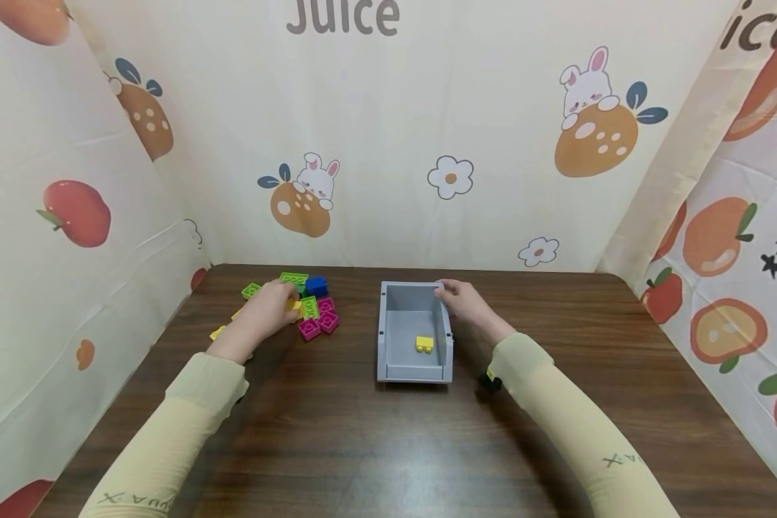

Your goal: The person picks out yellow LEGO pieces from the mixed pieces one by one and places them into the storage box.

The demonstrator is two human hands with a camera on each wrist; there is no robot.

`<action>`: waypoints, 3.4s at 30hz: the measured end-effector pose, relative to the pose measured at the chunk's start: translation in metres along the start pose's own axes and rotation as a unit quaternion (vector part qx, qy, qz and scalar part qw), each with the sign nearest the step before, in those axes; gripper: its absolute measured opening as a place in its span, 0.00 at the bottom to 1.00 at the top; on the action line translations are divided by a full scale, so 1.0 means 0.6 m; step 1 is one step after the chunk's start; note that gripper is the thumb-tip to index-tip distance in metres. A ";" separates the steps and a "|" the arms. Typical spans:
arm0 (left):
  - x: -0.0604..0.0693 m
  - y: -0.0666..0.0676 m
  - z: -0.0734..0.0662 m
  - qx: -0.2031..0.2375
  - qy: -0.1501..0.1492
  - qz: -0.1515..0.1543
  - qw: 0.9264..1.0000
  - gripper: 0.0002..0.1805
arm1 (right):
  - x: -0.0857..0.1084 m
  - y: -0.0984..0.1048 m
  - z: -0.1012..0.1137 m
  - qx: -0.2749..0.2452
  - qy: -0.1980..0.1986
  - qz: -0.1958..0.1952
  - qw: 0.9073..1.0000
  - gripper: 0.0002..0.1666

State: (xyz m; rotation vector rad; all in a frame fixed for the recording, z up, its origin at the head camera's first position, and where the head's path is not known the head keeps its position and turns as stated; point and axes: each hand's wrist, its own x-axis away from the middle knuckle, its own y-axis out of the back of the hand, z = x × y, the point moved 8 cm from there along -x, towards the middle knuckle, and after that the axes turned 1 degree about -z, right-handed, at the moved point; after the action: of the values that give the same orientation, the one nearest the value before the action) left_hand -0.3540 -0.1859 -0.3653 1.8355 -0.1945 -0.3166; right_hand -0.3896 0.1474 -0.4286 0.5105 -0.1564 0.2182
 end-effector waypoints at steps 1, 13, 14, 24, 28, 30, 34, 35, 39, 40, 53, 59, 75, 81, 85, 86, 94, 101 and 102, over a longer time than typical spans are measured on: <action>-0.001 0.001 -0.001 -0.001 0.000 -0.001 1.000 0.11 | 0.000 0.000 0.000 -0.001 0.000 0.001 1.000 0.29; -0.007 0.016 -0.028 -0.011 -0.002 0.006 1.000 0.11 | 0.000 -0.002 0.001 -0.002 0.007 0.006 1.000 0.31; -0.007 0.018 -0.032 -0.011 -0.005 0.006 1.000 0.11 | 0.001 -0.002 0.002 -0.003 0.007 0.006 1.000 0.31; -0.010 0.030 -0.070 -0.007 -0.006 0.018 1.000 0.13 | 0.002 -0.002 0.005 -0.003 0.007 0.007 1.000 0.31; -0.013 0.034 -0.087 0.000 -0.011 0.019 1.000 0.13 | 0.001 -0.002 0.004 -0.009 0.008 0.007 1.000 0.31; -0.015 0.035 -0.096 0.002 -0.013 0.018 1.000 0.13 | 0.001 -0.002 0.004 -0.012 0.008 0.007 1.000 0.31; -0.019 0.037 -0.112 0.003 -0.021 0.010 1.000 0.14 | 0.001 -0.001 0.005 -0.001 0.011 0.005 1.000 0.31; -0.020 0.038 -0.116 0.003 -0.024 0.007 1.000 0.14 | 0.000 -0.001 0.005 0.004 0.012 0.006 1.000 0.31; -0.024 0.039 -0.133 0.004 -0.032 0.000 0.999 0.14 | -0.002 -0.001 0.003 0.018 0.012 0.005 1.000 0.31; -0.025 0.039 -0.136 0.006 -0.032 -0.001 0.999 0.14 | -0.003 0.000 0.003 0.019 0.012 0.005 1.000 0.31; -0.037 0.034 -0.195 0.020 -0.056 -0.007 0.998 0.13 | -0.002 -0.001 0.003 0.009 0.016 0.004 1.000 0.31; -0.039 0.028 -0.221 0.018 -0.067 0.001 0.998 0.12 | 0.000 -0.003 0.001 -0.011 0.009 0.007 1.000 0.31; -0.045 -0.009 -0.283 -0.023 -0.121 0.022 0.992 0.11 | 0.001 -0.002 0.004 -0.002 0.019 0.007 1.000 0.31; -0.041 -0.026 -0.300 -0.025 -0.139 0.032 0.989 0.13 | 0.002 -0.001 0.005 0.012 0.017 0.002 1.000 0.31; -0.039 -0.038 -0.308 -0.035 -0.148 0.040 0.988 0.14 | 0.000 0.000 0.002 0.006 0.008 0.001 1.000 0.30; -0.039 -0.041 -0.310 -0.037 -0.151 0.042 0.987 0.14 | -0.001 0.000 0.002 0.007 0.008 0.001 1.000 0.30; -0.035 -0.063 -0.322 -0.048 -0.175 0.052 0.982 0.13 | -0.002 0.000 0.003 0.010 0.014 0.002 1.000 0.31; -0.034 -0.086 -0.325 -0.052 -0.187 0.063 0.979 0.13 | -0.002 -0.001 0.003 0.001 0.011 0.004 1.000 0.30; -0.034 -0.088 -0.326 -0.051 -0.190 0.064 0.979 0.13 | -0.002 -0.001 0.003 0.000 0.011 0.004 1.000 0.30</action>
State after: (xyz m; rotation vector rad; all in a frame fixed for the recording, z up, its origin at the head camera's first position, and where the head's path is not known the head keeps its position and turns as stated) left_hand -0.3132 0.0135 -0.3626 1.6404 -0.5477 -0.5752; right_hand -0.3906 0.1459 -0.4276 0.5067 -0.1375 0.2314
